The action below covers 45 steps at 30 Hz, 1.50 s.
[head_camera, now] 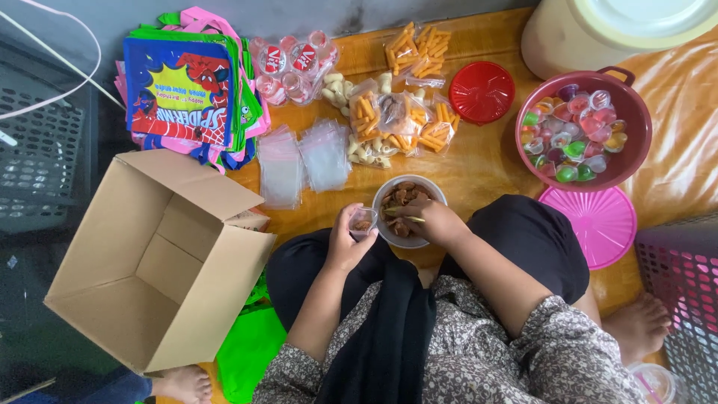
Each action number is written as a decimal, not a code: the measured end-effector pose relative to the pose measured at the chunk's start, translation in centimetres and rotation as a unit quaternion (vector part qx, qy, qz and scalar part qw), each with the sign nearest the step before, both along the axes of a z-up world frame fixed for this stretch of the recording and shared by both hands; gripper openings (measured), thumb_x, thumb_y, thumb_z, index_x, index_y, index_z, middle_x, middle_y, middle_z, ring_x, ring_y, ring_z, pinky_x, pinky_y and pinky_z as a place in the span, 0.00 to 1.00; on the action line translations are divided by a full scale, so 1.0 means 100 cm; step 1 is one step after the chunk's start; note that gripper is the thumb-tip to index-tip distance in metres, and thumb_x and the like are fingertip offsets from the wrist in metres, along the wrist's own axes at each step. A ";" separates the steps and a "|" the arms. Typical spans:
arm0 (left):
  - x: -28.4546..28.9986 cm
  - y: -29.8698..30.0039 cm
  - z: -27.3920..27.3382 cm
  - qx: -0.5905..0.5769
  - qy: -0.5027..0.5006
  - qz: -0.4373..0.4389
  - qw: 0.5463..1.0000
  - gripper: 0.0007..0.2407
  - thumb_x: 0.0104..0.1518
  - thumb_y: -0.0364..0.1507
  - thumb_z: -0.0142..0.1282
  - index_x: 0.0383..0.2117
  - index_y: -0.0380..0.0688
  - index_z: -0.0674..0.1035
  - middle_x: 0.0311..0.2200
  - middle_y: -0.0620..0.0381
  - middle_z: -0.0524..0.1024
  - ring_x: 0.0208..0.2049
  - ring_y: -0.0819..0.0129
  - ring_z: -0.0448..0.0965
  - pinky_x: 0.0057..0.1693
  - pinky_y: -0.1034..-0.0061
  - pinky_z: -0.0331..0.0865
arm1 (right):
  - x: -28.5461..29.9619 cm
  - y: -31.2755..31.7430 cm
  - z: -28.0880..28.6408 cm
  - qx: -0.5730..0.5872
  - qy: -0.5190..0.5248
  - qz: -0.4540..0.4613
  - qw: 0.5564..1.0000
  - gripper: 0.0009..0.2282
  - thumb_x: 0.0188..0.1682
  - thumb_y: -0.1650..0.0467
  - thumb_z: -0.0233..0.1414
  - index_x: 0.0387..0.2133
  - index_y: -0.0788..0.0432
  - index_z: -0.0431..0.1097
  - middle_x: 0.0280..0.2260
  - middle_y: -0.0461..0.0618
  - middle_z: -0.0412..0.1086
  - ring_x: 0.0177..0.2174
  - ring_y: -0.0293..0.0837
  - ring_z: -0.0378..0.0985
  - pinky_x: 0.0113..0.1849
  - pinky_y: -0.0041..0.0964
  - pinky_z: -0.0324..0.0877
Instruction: Packing small brown cookies from a bowl into individual plastic bags using a spoon.
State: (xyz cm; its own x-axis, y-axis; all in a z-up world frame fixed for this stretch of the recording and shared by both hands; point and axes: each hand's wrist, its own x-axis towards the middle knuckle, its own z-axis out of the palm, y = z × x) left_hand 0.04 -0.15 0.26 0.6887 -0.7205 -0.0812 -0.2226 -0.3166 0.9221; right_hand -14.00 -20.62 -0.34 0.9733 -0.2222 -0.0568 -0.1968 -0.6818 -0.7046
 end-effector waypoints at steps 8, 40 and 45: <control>-0.001 0.001 -0.003 -0.005 -0.009 -0.002 1.000 0.26 0.46 0.25 0.70 0.54 0.46 0.73 0.45 0.42 0.76 0.49 0.43 0.79 0.56 0.51 0.73 | 0.004 -0.011 -0.048 0.050 0.057 -0.031 0.997 0.09 0.48 0.62 0.58 0.37 0.53 0.77 0.31 0.54 0.79 0.34 0.58 0.83 0.36 0.50 0.78; -0.002 0.002 -0.007 -0.010 -0.019 0.000 1.000 0.27 0.45 0.26 0.71 0.55 0.47 0.73 0.46 0.43 0.76 0.50 0.43 0.78 0.56 0.52 0.74 | -0.004 0.008 0.028 0.072 0.007 -0.055 0.996 0.09 0.50 0.65 0.57 0.39 0.54 0.79 0.32 0.55 0.80 0.36 0.56 0.83 0.38 0.50 0.78; -0.001 0.001 -0.002 -0.003 -0.013 -0.007 1.000 0.27 0.46 0.26 0.71 0.55 0.47 0.73 0.47 0.43 0.75 0.51 0.43 0.78 0.57 0.52 0.73 | -0.005 0.004 0.019 0.067 -0.013 -0.054 0.996 0.08 0.48 0.66 0.58 0.35 0.57 0.79 0.29 0.58 0.79 0.33 0.59 0.83 0.36 0.52 0.78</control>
